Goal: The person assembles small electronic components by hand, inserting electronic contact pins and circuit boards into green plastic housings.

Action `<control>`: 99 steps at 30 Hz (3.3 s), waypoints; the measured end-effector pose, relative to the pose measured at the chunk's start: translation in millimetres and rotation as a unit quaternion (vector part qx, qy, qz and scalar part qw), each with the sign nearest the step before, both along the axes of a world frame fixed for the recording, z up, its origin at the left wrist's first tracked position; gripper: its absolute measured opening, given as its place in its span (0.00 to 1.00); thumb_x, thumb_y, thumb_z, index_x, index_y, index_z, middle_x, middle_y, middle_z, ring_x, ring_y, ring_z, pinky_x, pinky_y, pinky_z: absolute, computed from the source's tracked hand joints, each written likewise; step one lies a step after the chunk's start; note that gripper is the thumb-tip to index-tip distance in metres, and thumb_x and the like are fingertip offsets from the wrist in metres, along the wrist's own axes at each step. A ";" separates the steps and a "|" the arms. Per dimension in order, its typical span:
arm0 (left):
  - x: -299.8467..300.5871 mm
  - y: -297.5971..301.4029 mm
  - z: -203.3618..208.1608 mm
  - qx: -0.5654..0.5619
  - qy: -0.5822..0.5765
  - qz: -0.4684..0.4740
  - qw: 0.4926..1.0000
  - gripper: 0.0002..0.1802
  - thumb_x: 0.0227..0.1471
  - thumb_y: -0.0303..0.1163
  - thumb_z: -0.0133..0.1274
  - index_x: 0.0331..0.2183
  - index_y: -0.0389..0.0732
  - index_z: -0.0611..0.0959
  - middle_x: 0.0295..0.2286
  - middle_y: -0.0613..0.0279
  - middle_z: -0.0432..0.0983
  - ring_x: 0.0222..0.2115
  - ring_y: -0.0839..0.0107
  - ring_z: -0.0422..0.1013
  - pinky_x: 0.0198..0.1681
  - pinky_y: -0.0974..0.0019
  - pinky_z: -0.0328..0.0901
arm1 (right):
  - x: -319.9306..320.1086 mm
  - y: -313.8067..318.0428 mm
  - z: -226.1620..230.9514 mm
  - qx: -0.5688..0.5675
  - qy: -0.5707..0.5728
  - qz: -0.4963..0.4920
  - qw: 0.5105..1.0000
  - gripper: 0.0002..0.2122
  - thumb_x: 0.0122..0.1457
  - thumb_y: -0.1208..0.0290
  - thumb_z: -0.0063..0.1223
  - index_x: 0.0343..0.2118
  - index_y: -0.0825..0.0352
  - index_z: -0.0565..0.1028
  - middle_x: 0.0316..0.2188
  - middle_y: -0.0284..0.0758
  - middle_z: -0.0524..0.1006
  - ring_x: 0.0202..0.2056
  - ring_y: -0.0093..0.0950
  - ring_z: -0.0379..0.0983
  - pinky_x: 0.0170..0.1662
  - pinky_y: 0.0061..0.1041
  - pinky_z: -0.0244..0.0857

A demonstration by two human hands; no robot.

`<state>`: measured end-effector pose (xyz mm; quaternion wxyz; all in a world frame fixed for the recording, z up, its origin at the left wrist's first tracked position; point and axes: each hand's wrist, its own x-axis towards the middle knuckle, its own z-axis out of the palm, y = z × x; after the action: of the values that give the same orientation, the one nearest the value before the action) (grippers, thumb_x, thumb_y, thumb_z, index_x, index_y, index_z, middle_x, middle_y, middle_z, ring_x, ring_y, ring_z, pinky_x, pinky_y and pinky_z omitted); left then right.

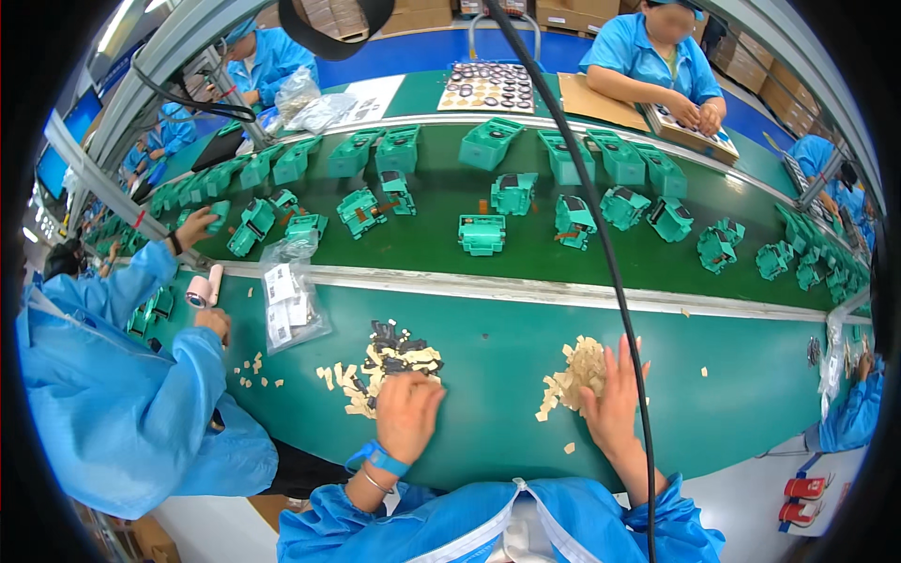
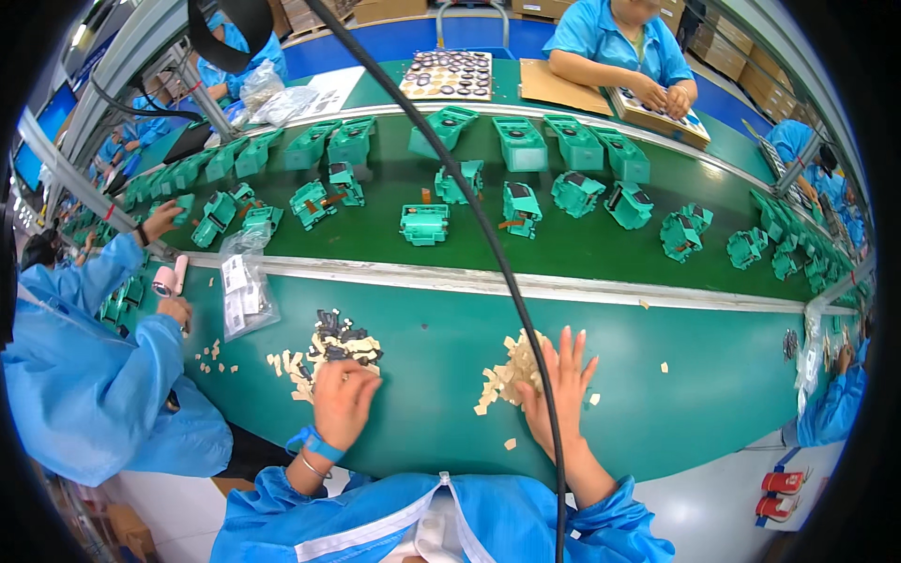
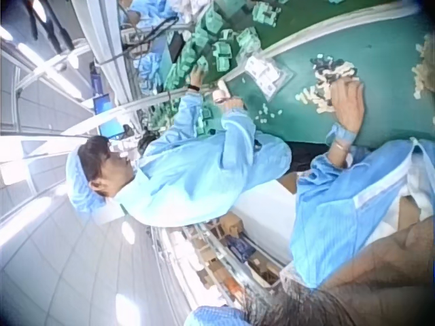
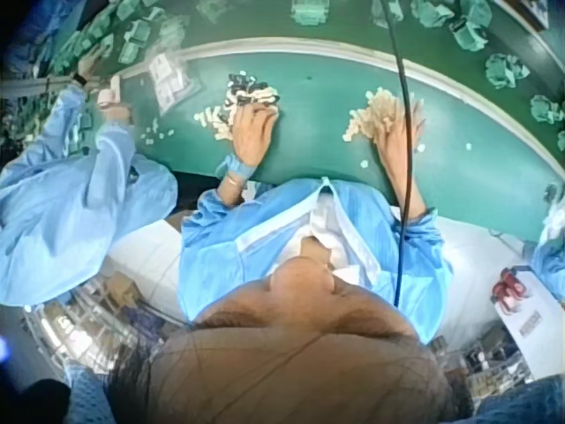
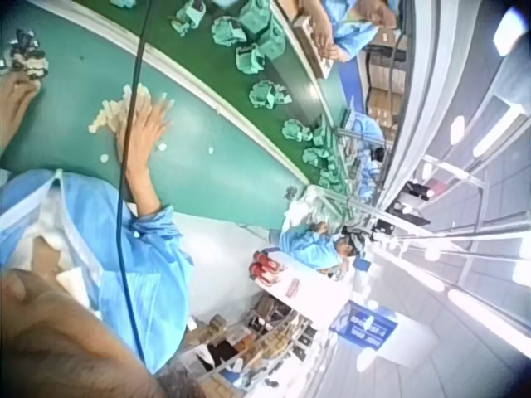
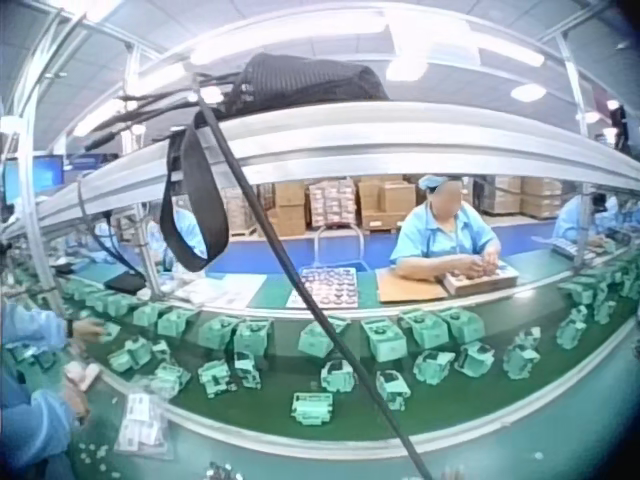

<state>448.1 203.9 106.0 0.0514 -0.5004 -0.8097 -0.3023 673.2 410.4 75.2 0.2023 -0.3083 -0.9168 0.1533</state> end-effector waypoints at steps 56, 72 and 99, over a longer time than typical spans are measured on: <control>41.7 44.4 53.6 0.086 0.062 -0.214 0.971 0.18 0.37 0.22 0.55 0.36 0.33 0.80 0.34 0.56 0.75 0.31 0.64 0.71 0.30 0.66 0.65 | -39.8 -9.3 79.2 -0.720 0.104 0.149 0.669 0.07 0.57 0.70 0.56 0.31 0.69 0.77 0.23 0.30 0.77 0.24 0.14 0.70 0.25 0.12 0.62; 68.3 60.8 50.8 0.150 -0.100 -0.198 0.964 0.15 0.37 0.17 0.60 0.33 0.32 0.80 0.29 0.54 0.77 0.27 0.61 0.72 0.29 0.66 0.68 | -27.6 -6.5 82.3 -0.270 0.220 0.222 0.911 0.05 0.48 0.79 0.61 0.28 0.70 0.76 0.25 0.34 0.76 0.25 0.27 0.72 0.26 0.21 0.65; 97.2 84.7 52.5 0.169 -0.128 -0.124 0.969 0.09 0.40 0.18 0.61 0.29 0.36 0.83 0.25 0.59 0.78 0.22 0.69 0.71 0.24 0.70 0.64 | -6.1 24.5 64.2 0.074 0.298 0.281 0.909 0.13 0.38 0.73 0.66 0.31 0.61 0.79 0.29 0.28 0.73 0.28 0.25 0.67 0.27 0.22 0.58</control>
<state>545.3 288.6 158.4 -0.0070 -0.5376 -0.6787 -0.5003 667.1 434.9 139.4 0.4369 0.0381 -0.8713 0.2204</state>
